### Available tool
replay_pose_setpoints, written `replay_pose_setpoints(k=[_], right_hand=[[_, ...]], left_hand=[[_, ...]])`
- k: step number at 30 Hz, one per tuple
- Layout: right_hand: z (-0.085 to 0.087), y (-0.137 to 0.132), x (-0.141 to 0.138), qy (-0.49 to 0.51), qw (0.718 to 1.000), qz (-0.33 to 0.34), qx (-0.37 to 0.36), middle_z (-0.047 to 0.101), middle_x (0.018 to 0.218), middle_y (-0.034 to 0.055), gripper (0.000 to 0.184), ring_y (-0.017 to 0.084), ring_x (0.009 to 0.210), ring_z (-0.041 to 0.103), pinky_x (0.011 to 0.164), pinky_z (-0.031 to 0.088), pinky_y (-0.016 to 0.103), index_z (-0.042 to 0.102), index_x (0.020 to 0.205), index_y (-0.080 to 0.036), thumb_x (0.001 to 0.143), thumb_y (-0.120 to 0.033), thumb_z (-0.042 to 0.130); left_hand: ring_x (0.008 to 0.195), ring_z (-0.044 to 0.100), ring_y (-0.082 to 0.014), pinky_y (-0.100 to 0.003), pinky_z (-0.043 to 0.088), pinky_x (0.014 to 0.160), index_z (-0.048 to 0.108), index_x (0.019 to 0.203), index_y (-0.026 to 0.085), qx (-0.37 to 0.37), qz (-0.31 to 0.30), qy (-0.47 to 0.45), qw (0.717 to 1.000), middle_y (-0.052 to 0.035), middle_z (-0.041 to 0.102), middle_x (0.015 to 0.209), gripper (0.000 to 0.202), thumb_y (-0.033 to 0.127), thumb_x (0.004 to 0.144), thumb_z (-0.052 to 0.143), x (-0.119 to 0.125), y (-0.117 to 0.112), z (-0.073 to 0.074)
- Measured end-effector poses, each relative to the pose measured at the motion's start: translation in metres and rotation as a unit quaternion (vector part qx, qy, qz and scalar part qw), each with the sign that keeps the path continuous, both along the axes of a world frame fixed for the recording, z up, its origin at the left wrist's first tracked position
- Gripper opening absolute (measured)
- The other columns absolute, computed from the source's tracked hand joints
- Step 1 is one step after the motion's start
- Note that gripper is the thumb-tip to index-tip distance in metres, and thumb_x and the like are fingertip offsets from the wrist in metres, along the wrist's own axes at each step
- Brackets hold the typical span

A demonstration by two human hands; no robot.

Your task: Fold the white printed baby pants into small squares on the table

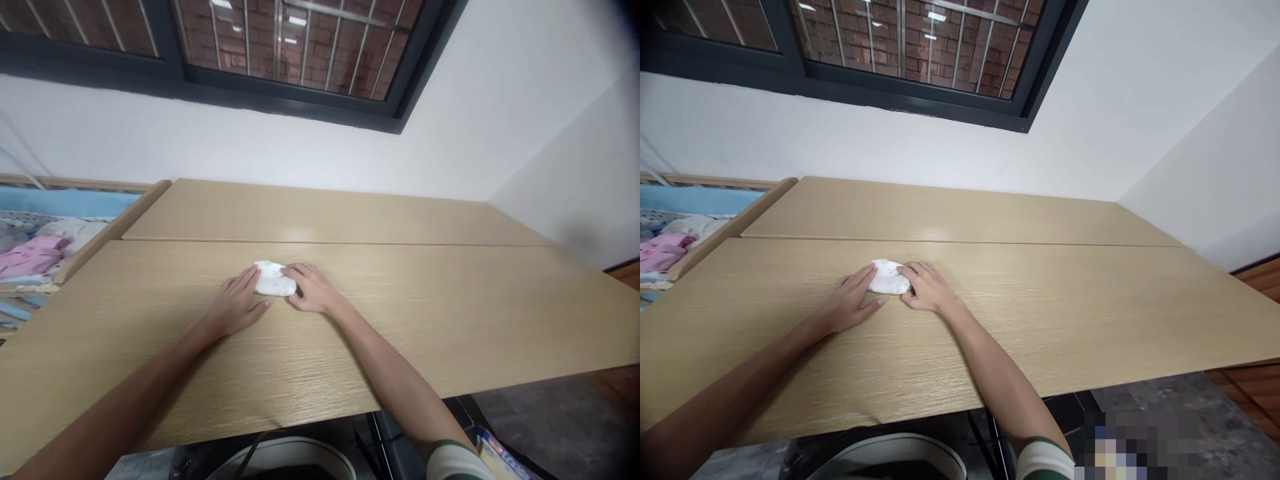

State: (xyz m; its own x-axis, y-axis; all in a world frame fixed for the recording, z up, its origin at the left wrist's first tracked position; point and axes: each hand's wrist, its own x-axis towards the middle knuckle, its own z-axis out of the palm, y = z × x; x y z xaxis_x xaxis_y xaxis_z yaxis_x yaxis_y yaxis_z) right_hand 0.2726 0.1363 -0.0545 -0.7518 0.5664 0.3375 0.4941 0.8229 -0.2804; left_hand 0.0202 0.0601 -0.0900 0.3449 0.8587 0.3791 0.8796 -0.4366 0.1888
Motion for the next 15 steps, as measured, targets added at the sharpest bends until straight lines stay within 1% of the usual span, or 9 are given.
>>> replay_pose_setpoints(k=[3, 6, 8, 10, 11, 12, 13, 14, 15], right_hand=[[-0.003, -0.001, -0.002, 0.048, 0.998, 0.021, -0.020, 0.068, 0.124, 0.0137, 0.048, 0.029, 0.114, 0.061, 0.105, 0.047, 0.047, 0.061, 0.131, -0.018, 0.084, -0.022, 0.065], [-0.001, -0.004, -0.003, 0.078, 0.995, 0.037, -0.044, 0.068, 0.118, 0.0119, 0.042, 0.028, 0.109, 0.062, 0.101, 0.050, 0.045, 0.063, 0.127, -0.020, 0.085, -0.020, 0.064], [0.002, -0.006, -0.003, 0.103, 0.992, 0.046, -0.063, 0.065, 0.120, 0.0123, 0.036, 0.028, 0.113, 0.061, 0.101, 0.050, 0.045, 0.063, 0.125, -0.021, 0.089, -0.021, 0.061], [0.006, -0.009, -0.006, 0.149, 0.984, 0.047, -0.087, 0.062, 0.127, 0.0136, 0.031, 0.028, 0.122, 0.057, 0.103, 0.048, 0.045, 0.063, 0.124, -0.020, 0.094, -0.027, 0.059], [0.007, -0.011, -0.008, 0.180, 0.977, 0.037, -0.105, 0.061, 0.128, 0.0137, 0.029, 0.028, 0.123, 0.057, 0.103, 0.049, 0.044, 0.062, 0.123, -0.020, 0.097, -0.031, 0.058], [0.009, -0.013, -0.011, 0.216, 0.968, 0.019, -0.130, 0.063, 0.124, 0.0131, 0.029, 0.027, 0.119, 0.059, 0.099, 0.050, 0.043, 0.061, 0.122, -0.020, 0.099, -0.036, 0.057], [0.011, -0.016, -0.014, 0.255, 0.953, -0.005, -0.162, 0.065, 0.117, 0.0114, 0.030, 0.025, 0.109, 0.062, 0.092, 0.052, 0.040, 0.060, 0.120, -0.020, 0.099, -0.041, 0.057], [0.013, -0.018, -0.018, 0.298, 0.933, -0.032, -0.200, 0.067, 0.106, 0.0086, 0.032, 0.023, 0.096, 0.064, 0.082, 0.053, 0.037, 0.059, 0.118, -0.021, 0.099, -0.046, 0.058], [0.016, -0.021, -0.022, 0.343, 0.906, -0.057, -0.241, 0.066, 0.094, 0.0049, 0.034, 0.020, 0.082, 0.063, 0.072, 0.052, 0.033, 0.057, 0.115, -0.022, 0.097, -0.051, 0.060]], left_hand=[[0.142, 0.047, -0.0327, -0.049, 0.035, 0.116, 0.043, 0.149, 0.014, 0.025, 0.002, -0.018, 1.000, -0.0211, 0.048, 0.155, 0.063, 0.055, 0.100, 0.045, -0.002, 0.000, -0.002], [0.137, 0.052, -0.0302, -0.048, 0.037, 0.112, 0.055, 0.138, 0.020, 0.032, 0.009, -0.039, 0.999, -0.0163, 0.056, 0.149, 0.044, 0.041, 0.101, 0.046, -0.005, 0.001, -0.001], [0.131, 0.056, -0.0288, -0.047, 0.039, 0.110, 0.062, 0.129, 0.023, 0.032, 0.021, -0.063, 0.997, -0.0132, 0.061, 0.142, 0.035, 0.034, 0.100, 0.045, -0.006, 0.002, 0.002], [0.123, 0.060, -0.0279, -0.046, 0.041, 0.106, 0.067, 0.119, 0.023, 0.029, 0.039, -0.099, 0.994, -0.0110, 0.067, 0.131, 0.031, 0.033, 0.101, 0.044, -0.007, 0.001, 0.009], [0.118, 0.061, -0.0276, -0.046, 0.043, 0.104, 0.068, 0.116, 0.023, 0.024, 0.045, -0.121, 0.991, -0.0102, 0.070, 0.123, 0.030, 0.034, 0.101, 0.044, -0.006, 0.000, 0.015], [0.112, 0.063, -0.0273, -0.045, 0.044, 0.102, 0.069, 0.113, 0.022, 0.017, 0.050, -0.149, 0.987, -0.0097, 0.072, 0.116, 0.031, 0.037, 0.101, 0.045, -0.005, -0.002, 0.021], [0.106, 0.064, -0.0268, -0.044, 0.046, 0.099, 0.070, 0.109, 0.021, 0.005, 0.058, -0.185, 0.981, -0.0092, 0.073, 0.110, 0.032, 0.041, 0.101, 0.045, -0.003, -0.004, 0.028], [0.100, 0.066, -0.0262, -0.042, 0.049, 0.094, 0.070, 0.106, 0.021, -0.017, 0.068, -0.230, 0.971, -0.0089, 0.074, 0.105, 0.035, 0.046, 0.101, 0.047, -0.001, -0.007, 0.036], [0.095, 0.067, -0.0257, -0.040, 0.052, 0.089, 0.071, 0.103, 0.020, -0.052, 0.075, -0.283, 0.955, -0.0088, 0.075, 0.101, 0.039, 0.052, 0.099, 0.049, 0.002, -0.010, 0.043]])
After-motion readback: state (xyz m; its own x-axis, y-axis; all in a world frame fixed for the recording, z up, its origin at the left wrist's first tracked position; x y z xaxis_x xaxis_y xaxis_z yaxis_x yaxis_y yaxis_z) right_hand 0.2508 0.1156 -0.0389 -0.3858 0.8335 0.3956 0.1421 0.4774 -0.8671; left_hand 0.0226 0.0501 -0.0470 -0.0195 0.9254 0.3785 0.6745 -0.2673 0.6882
